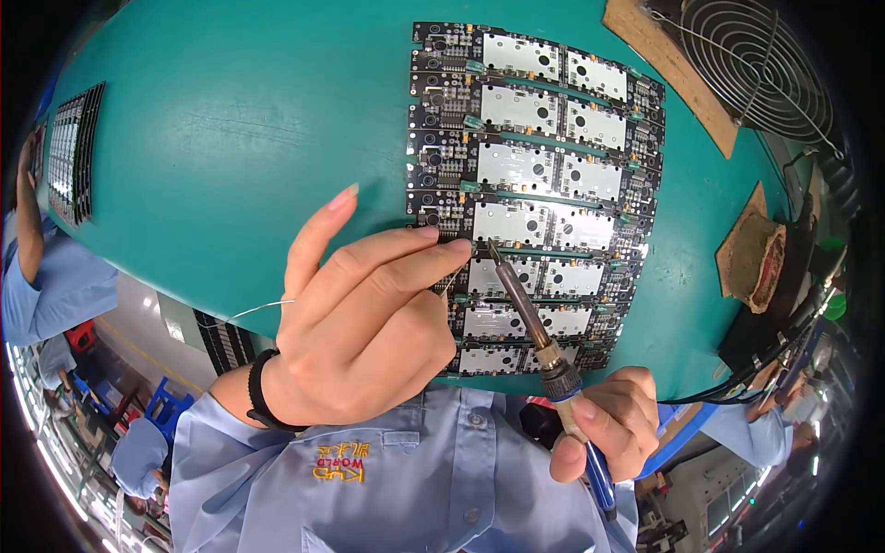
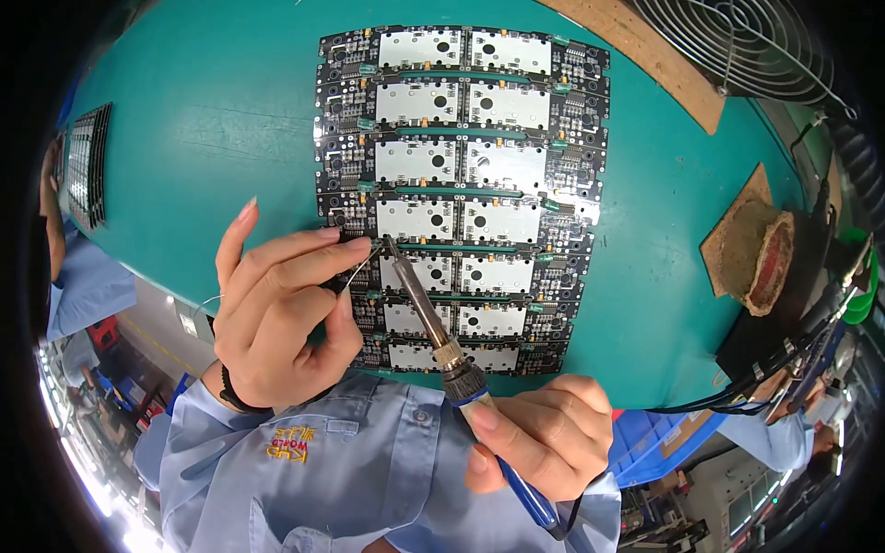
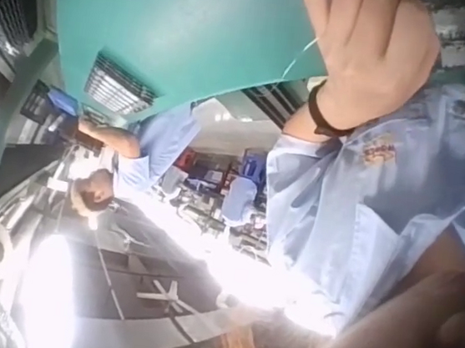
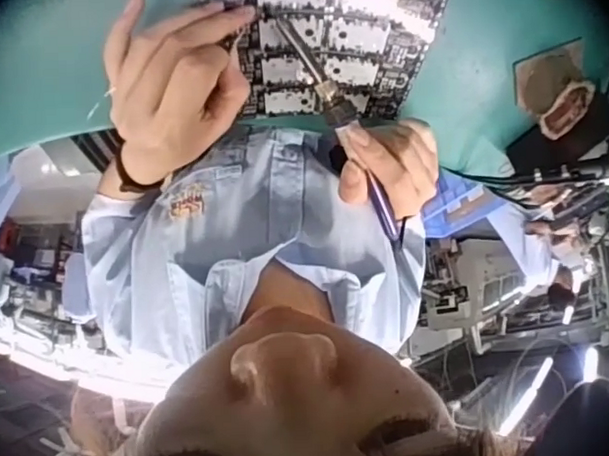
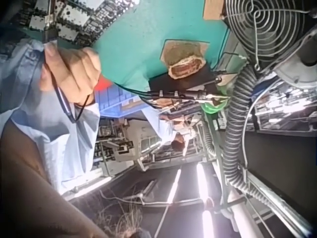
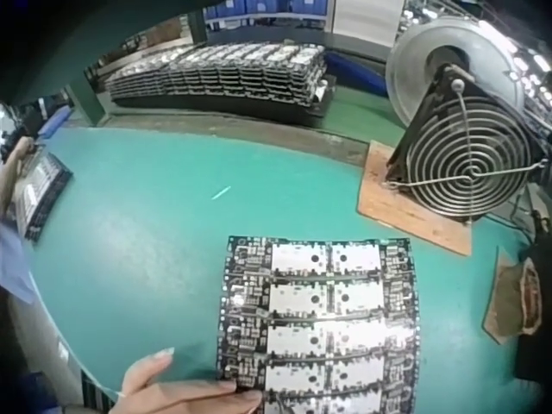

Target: The person solders components onto a circuit board panel using a soldering iron and wire before setting it aside. They then pick up a single circuit board, solder a small component onto it, and clean the soldering iron tip on a sponge.

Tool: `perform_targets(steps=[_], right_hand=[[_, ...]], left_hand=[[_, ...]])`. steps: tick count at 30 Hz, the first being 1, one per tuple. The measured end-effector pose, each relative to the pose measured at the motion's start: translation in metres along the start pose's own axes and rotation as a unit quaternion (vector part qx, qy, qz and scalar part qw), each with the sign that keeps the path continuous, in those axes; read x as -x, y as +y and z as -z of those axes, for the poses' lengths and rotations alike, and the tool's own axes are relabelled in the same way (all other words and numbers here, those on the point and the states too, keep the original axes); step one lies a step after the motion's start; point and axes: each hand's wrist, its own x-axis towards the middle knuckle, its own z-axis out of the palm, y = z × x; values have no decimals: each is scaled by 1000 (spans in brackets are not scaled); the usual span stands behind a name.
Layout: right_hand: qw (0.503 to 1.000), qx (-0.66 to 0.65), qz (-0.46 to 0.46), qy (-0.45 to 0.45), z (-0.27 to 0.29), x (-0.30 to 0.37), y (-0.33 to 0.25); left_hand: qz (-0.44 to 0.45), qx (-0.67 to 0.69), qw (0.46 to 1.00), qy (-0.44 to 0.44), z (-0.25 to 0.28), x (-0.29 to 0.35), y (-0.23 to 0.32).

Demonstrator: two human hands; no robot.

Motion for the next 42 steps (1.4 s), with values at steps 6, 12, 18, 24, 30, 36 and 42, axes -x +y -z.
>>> perform_targets(steps=[6,12,18,24,30,36,42], right_hand=[[1000,-2,-9,2,-3,-2,-1],[997,-20,-24,68,-11,-3,2],[998,-42,-39,7,-4,-3,2],[998,-45,-34,-2,-4,-2,4],[997,-44,-28,57,-10,-7,5],[997,-40,-30,57,-6,-9,6],[997,-26,-24,68,-7,-9,5]], left_hand=[[8,-23,999,46,-6,-3,2],[13,-35,997,62,-10,-2,3],[17,-34,997,64,-8,-1,2],[0,-23,1000,18,-7,4,0],[-11,-30,999,18,-7,4,-1],[-8,-13,1000,-4,-3,2,2],[-5,-1,1000,-20,0,4,2]])
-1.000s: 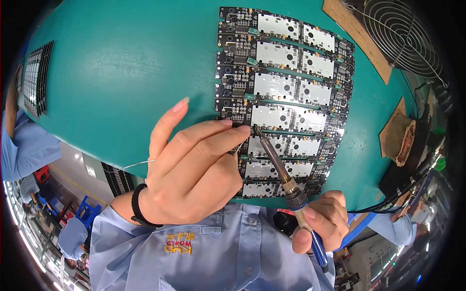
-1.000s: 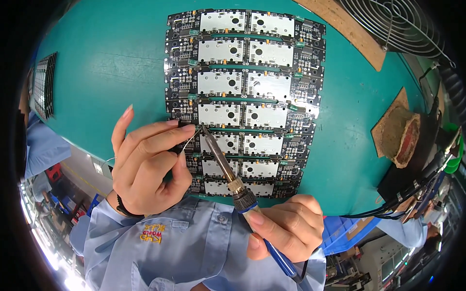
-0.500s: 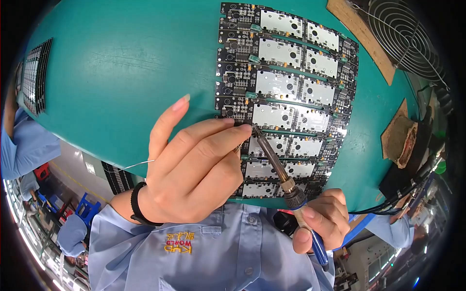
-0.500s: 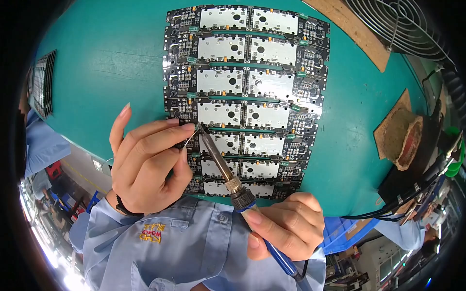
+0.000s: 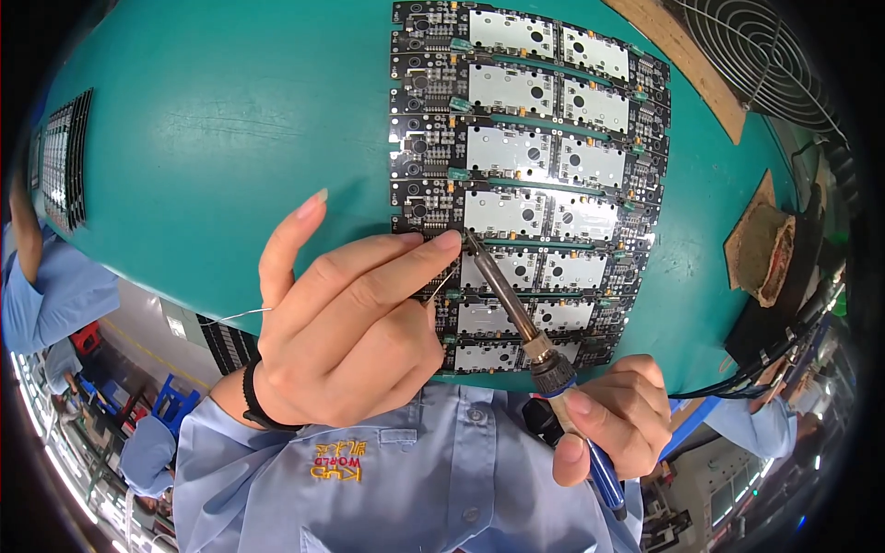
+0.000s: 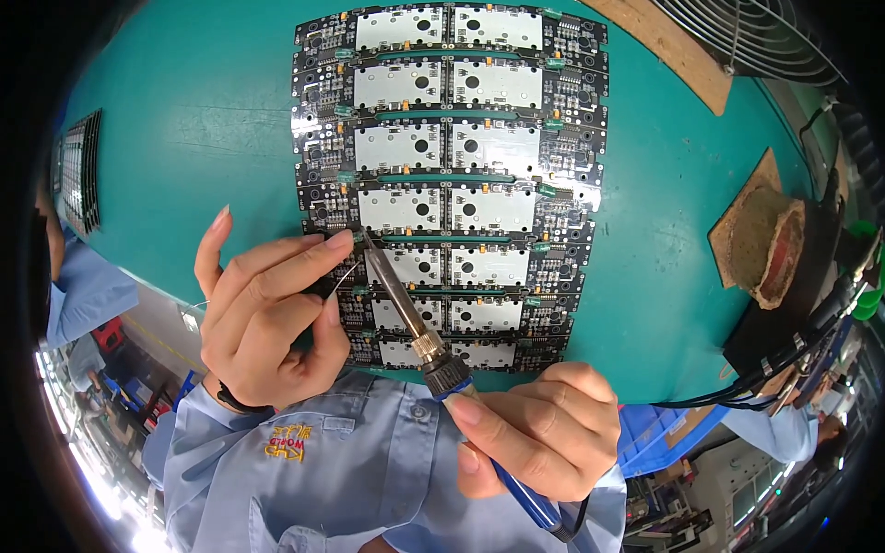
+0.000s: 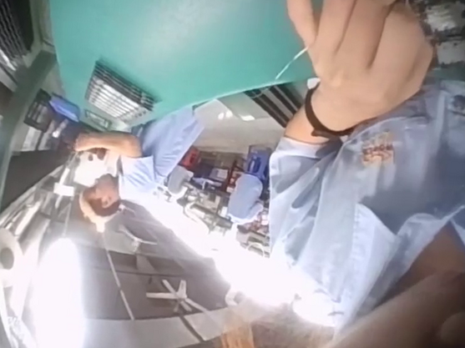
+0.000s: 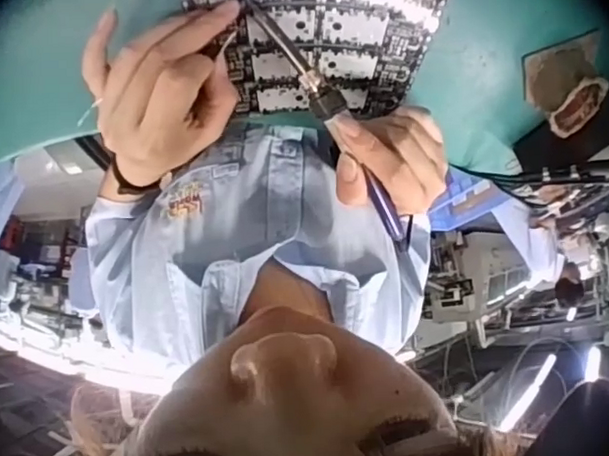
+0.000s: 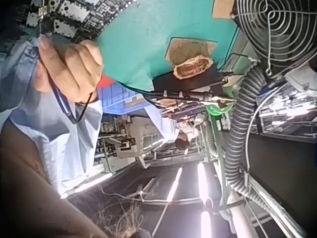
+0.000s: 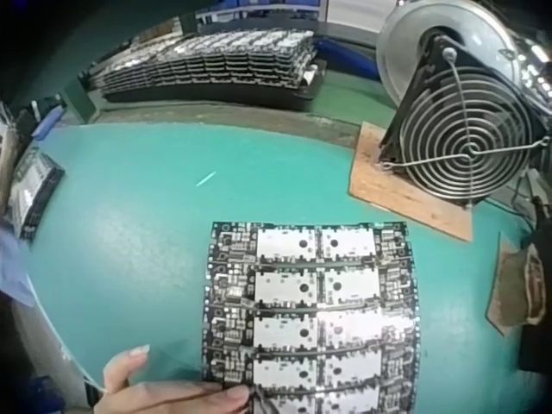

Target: The person solders components onto a circuit board panel using a soldering iron and wire before setting it aside. They then pick up a single circuit board, solder a small component onto it, and clean the soldering iron tip on a sponge.

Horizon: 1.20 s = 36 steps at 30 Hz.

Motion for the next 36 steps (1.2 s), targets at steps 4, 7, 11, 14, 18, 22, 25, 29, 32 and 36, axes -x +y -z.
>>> perform_targets(steps=[4,7,11,14,18,22,25,29,32,36], right_hand=[[1000,6,1,-8,0,-2,-2],[1000,6,3,-2,-1,-2,-1],[1000,4,4,2,-2,-2,0],[999,14,17,37,-3,1,2],[996,15,10,87,0,5,3],[999,21,-1,42,13,11,3],[999,11,-9,38,14,12,6],[995,-17,-23,95,15,16,9],[992,-34,-36,114,28,20,11],[993,-72,-61,70,37,16,12]], left_hand=[[-2,-3,1000,-8,4,-1,-1],[-3,-5,1000,-1,3,-1,-2],[-2,-12,1000,-2,4,-3,0],[-1,-12,1000,-6,4,-4,0],[0,-22,1000,4,2,-4,-1],[4,-26,1000,11,2,-5,0],[5,-25,1000,-1,4,-7,2],[-6,-19,1000,-14,18,-7,-4],[-42,-79,995,-45,54,-24,-14],[-117,-171,977,-58,72,-56,-18]])
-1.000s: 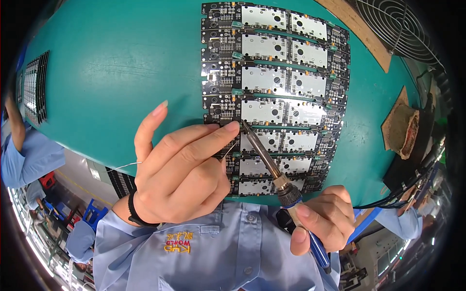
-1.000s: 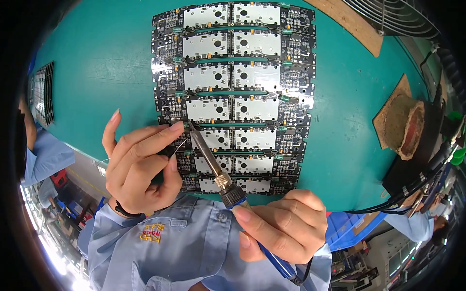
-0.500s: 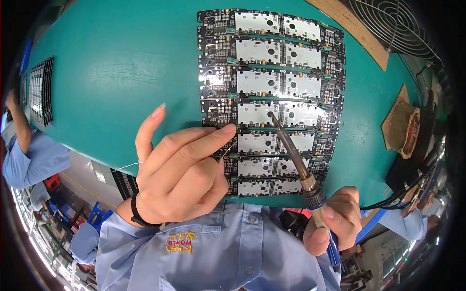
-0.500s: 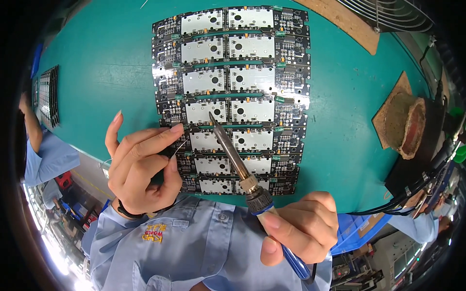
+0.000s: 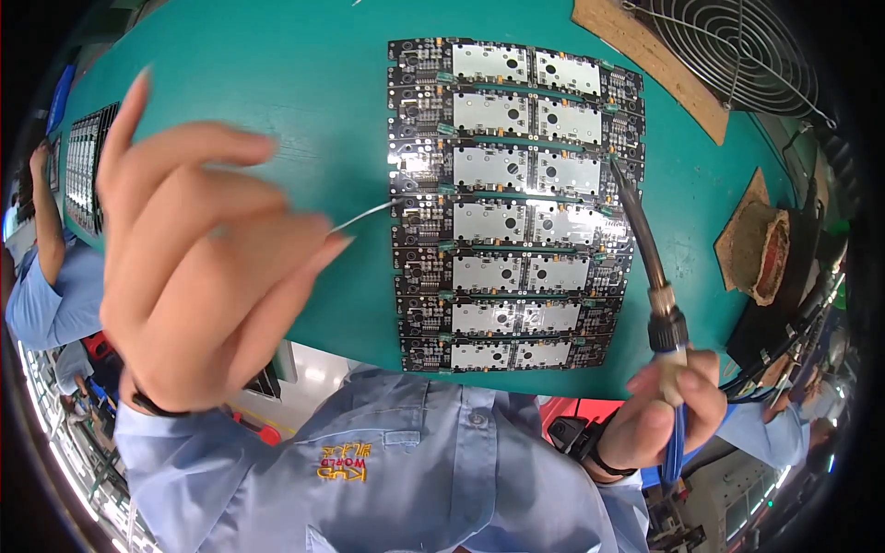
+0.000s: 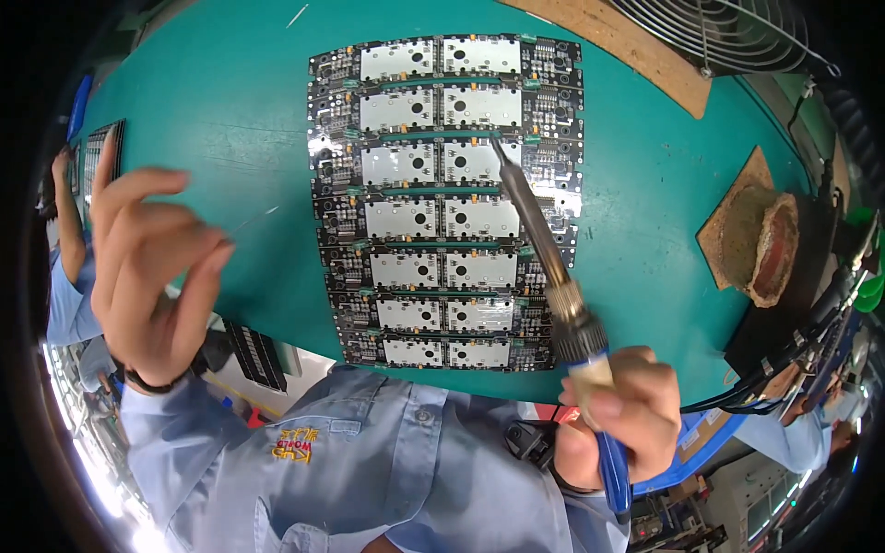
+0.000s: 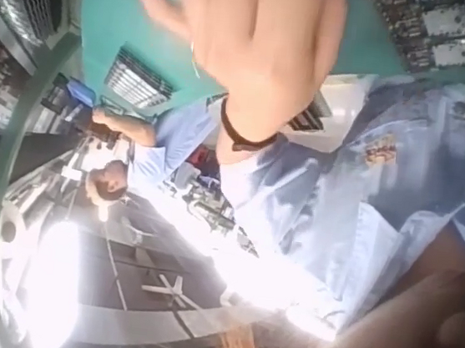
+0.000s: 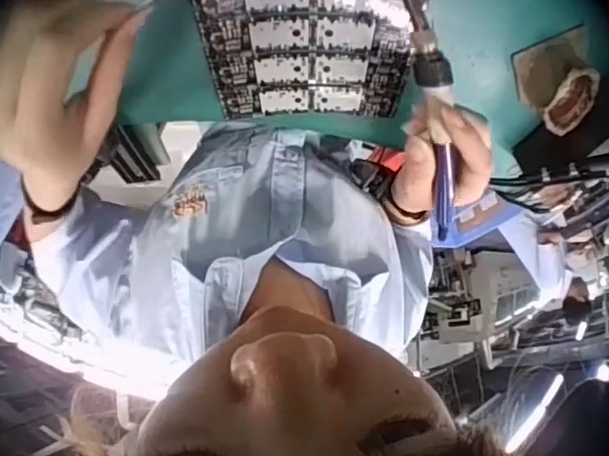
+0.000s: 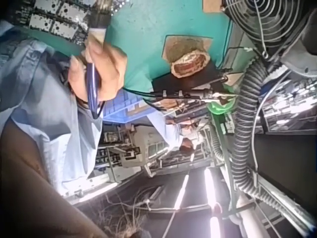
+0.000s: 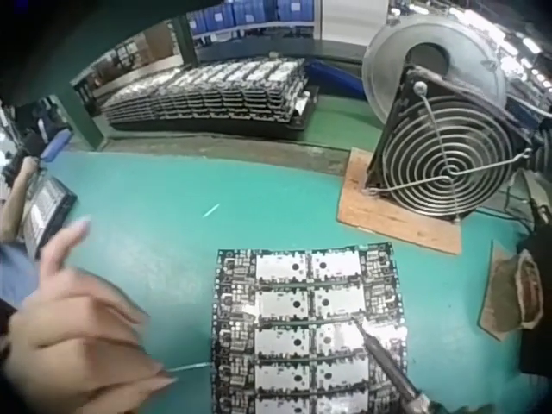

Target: The person solders components onto a circuit board panel using a soldering iron and wire before setting it aside. They then pick up a single circuit board, solder a small component onto it, and clean the soldering iron tip on a sponge.

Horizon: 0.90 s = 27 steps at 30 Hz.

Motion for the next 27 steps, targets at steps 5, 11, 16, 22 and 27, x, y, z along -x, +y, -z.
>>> perform_targets(steps=[5,11,16,22,27], right_hand=[[993,-14,-109,39,-19,-1,-2],[997,40,-27,-52,-26,-4,-2],[998,41,-18,-36,-28,0,-1],[997,46,-25,-62,-20,2,1],[993,82,-76,28,-32,-2,3]], left_hand=[[-32,90,994,-51,-32,-15,0],[-43,166,985,-22,-44,-13,-4],[-39,217,974,-57,-43,-7,0],[59,255,962,-78,-34,7,8],[212,286,934,3,-45,28,39]])
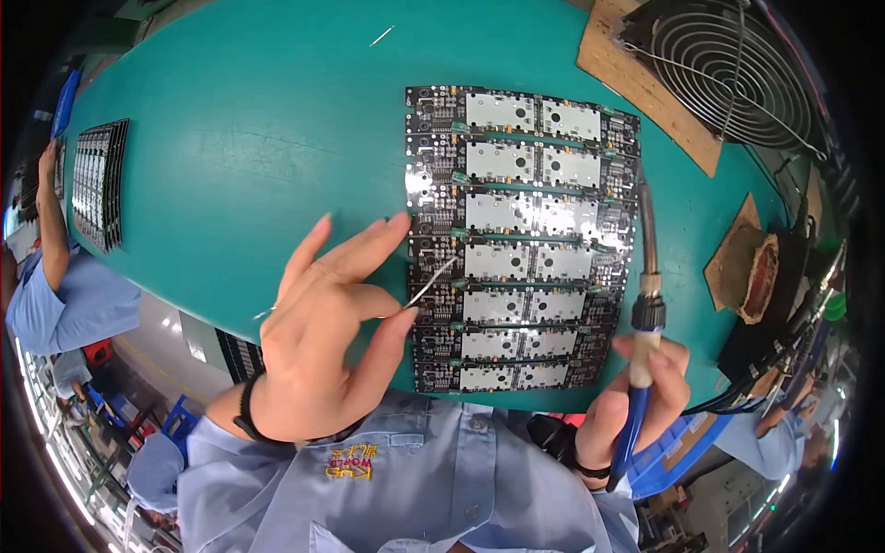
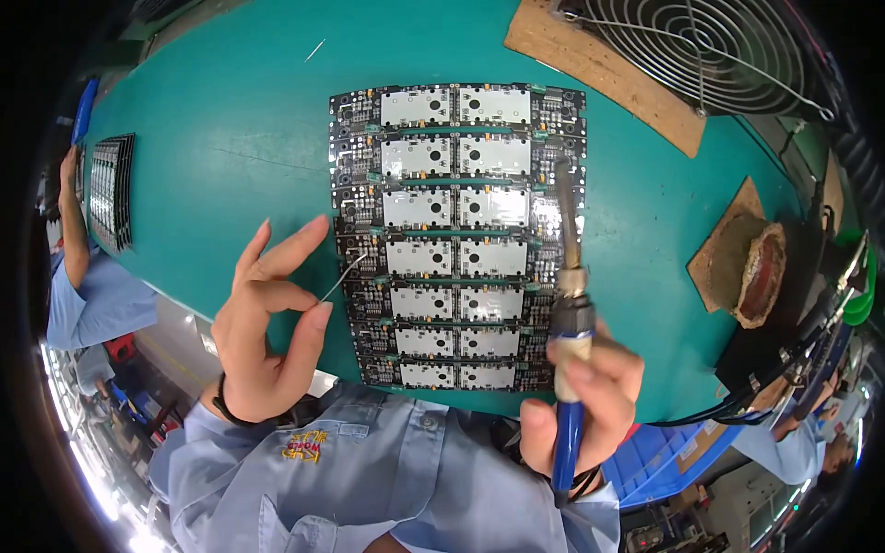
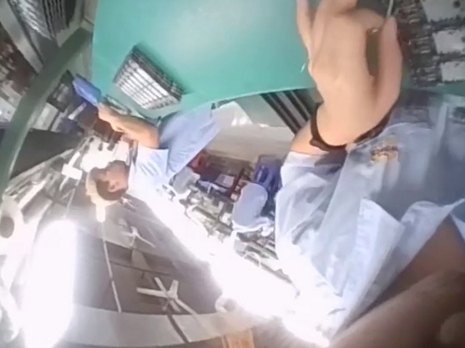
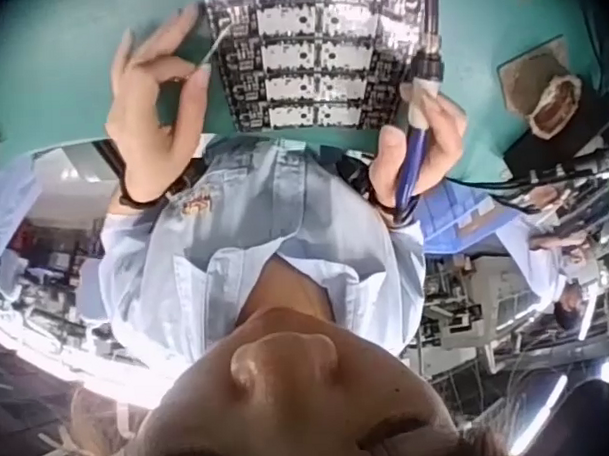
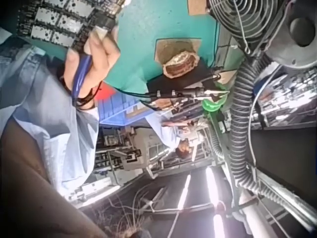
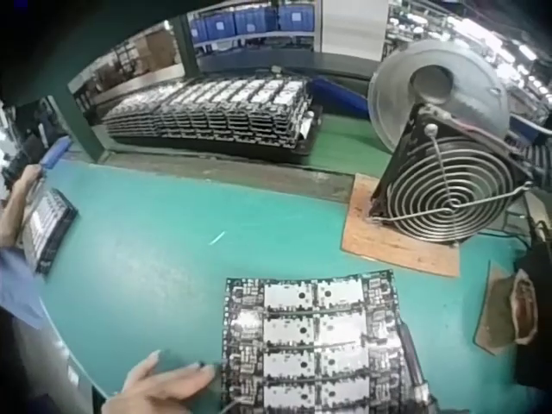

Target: The person solders components onto a circuit board panel using a soldering iron and wire before setting it aside. They then pick up a single circuit board, solder a small component onto it, and clean the soldering iron tip on a sponge.

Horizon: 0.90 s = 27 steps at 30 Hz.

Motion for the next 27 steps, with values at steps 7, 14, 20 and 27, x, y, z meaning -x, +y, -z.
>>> perform_targets(steps=[7,14,20,27], right_hand=[[993,-98,-68,15,2,19,-3],[987,-137,-41,76,-3,33,-6],[996,-81,21,19,18,36,-16],[953,-235,144,-123,-46,22,-76]], left_hand=[[14,-5,1000,24,-7,24,-2],[3,31,997,71,-4,38,-2],[-12,226,924,309,26,14,7],[-151,279,794,518,42,-30,41]])
